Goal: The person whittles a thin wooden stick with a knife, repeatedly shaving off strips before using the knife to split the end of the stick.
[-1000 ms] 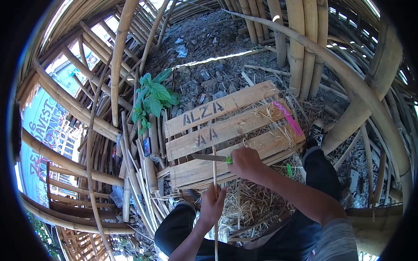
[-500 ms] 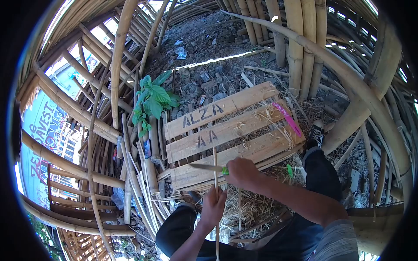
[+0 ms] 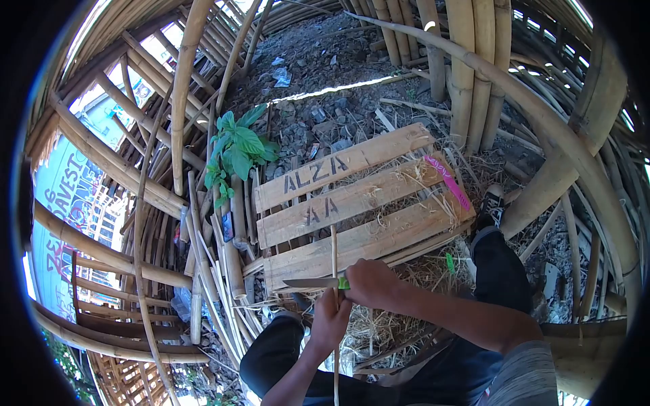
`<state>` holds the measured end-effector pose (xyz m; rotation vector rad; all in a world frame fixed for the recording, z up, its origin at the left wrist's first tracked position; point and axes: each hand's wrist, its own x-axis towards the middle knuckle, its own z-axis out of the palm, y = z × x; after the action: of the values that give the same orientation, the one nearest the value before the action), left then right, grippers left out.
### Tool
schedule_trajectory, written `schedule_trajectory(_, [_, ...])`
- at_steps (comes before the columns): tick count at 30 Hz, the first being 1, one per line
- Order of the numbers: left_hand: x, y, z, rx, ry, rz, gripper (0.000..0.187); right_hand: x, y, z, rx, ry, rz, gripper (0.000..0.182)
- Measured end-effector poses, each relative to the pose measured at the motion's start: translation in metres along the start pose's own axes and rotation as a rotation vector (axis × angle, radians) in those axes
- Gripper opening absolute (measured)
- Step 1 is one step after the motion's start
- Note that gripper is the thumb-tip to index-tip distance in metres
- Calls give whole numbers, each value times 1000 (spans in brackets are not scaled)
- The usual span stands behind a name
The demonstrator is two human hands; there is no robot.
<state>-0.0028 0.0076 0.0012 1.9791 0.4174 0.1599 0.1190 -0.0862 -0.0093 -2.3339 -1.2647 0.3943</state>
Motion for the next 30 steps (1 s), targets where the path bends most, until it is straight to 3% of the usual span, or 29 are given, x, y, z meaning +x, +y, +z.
schedule_trajectory(2, [0, -5, 1, 61, 10, -8, 22, 1, -1, 1, -25, -23, -18, 24])
schedule_trajectory(7, [3, 4, 0, 83, -6, -15, 23, 19, 23, -13, -84, 155, 201, 25])
schedule_trajectory(11, [0, 7, 1, 38, -13, -14, 24, 12, 15, -7, -23, 155, 176, 24])
schedule_trajectory(13, [1, 7, 1, 11, -17, -14, 24, 2, 4, -11, -37, -13, 29, 24])
schedule_trajectory(18, [2, 4, 2, 51, 0, 7, 25, 13, 16, -15, -96, 48, 62, 24])
schedule_trajectory(21, [3, 6, 1, 22, -16, -55, 26, 22, 29, -12, -77, 209, 205, 25])
schedule_trajectory(30, [1, 0, 0, -16, 10, 10, 24, 3, 4, 3, -23, -12, 6, 24])
